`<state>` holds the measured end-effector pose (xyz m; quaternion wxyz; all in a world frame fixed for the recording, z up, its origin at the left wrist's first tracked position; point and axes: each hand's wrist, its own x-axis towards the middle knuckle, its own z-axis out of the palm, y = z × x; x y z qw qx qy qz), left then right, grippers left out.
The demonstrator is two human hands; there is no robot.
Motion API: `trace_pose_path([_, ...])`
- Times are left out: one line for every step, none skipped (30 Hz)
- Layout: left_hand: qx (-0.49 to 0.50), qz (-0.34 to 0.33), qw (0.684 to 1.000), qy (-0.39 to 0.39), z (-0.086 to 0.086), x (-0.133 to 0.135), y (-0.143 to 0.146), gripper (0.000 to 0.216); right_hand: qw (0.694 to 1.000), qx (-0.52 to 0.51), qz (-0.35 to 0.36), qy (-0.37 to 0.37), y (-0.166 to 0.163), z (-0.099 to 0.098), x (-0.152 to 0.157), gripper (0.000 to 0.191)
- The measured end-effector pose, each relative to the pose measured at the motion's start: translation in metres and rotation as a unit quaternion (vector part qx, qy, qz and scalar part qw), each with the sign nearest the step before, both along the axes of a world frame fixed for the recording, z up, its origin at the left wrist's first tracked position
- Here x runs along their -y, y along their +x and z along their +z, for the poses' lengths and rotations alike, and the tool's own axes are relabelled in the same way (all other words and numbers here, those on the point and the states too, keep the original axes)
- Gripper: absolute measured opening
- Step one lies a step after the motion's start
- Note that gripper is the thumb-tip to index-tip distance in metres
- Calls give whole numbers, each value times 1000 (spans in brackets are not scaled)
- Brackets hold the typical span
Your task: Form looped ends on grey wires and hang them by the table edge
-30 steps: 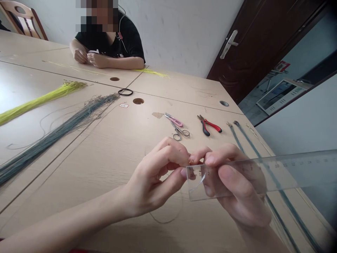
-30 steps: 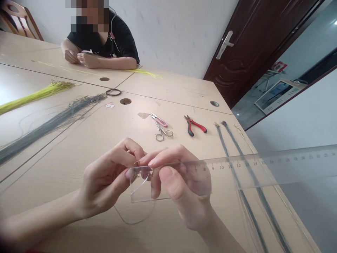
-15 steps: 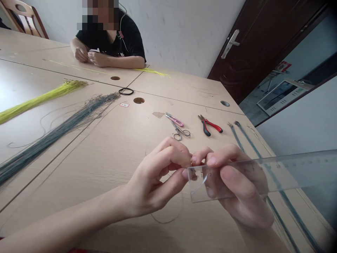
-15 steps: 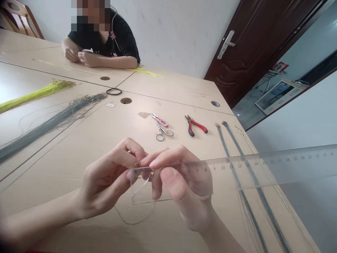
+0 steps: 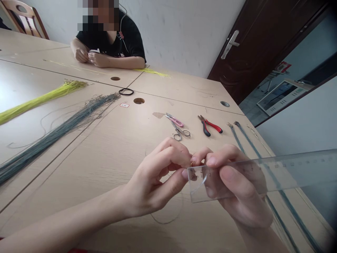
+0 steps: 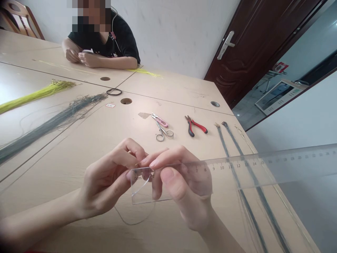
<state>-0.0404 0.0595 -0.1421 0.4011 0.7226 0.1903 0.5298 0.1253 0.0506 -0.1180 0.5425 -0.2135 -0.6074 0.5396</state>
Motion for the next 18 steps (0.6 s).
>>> trace_pose_path([0,0,1000,2,0,0,0,9,1000,4,-2,0,0,0,0,18])
trace_pose_path([1,0,1000,3,0,0,0,9,1000,7,-4,2,0,0,0,18])
trace_pose_path([1,-1,1000,4,0,0,0,9,1000,8,-5,5,1,-1,0,18])
trace_pose_path([2,-2,1000,3,0,0,1,9,1000,8,-5,7,1,-1,0,18])
trace_pose_path([2,-4,1000,0,0,0,1,9,1000,7,-6,6,1,-1,0,18])
trace_pose_path([2,-4,1000,-2,0,1,1,9,1000,7,-7,4,1,-1,0,18])
trace_pose_path([2,-5,1000,-4,0,1,1,8,1000,7,-6,2,1,-1,0,18])
trace_pose_path([2,-5,1000,-4,0,1,0,8,1000,7,-6,1,1,-1,0,17])
trace_pose_path([3,-5,1000,-5,0,1,0,8,1000,8,-6,-1,1,-1,0,17])
trace_pose_path([3,-5,1000,-5,0,1,0,8,1000,8,-6,-2,1,-1,0,17])
trace_pose_path([3,-5,1000,-5,1,1,0,8,1000,9,-5,-4,0,-1,0,17])
trace_pose_path([2,-7,1000,-5,1,1,0,8,1000,9,-4,-8,0,-1,0,16])
trace_pose_path([2,-8,1000,-5,1,1,0,9,1000,8,-2,-12,-1,0,1,17])
trace_pose_path([2,-10,1000,-5,0,0,0,9,1000,5,0,-11,-1,0,0,18])
trace_pose_path([4,-11,1000,-6,0,0,0,9,1000,-3,-3,-7,-1,0,0,19])
trace_pose_path([4,-12,1000,-8,0,-1,1,9,1000,-13,-11,-1,0,1,-1,20])
trace_pose_path([4,-11,1000,-14,-1,-2,2,10,999,-26,-25,2,2,1,-3,21])
trace_pose_path([3,-8,1000,-24,-2,-2,2,10,998,-36,-43,-1,4,2,-6,23])
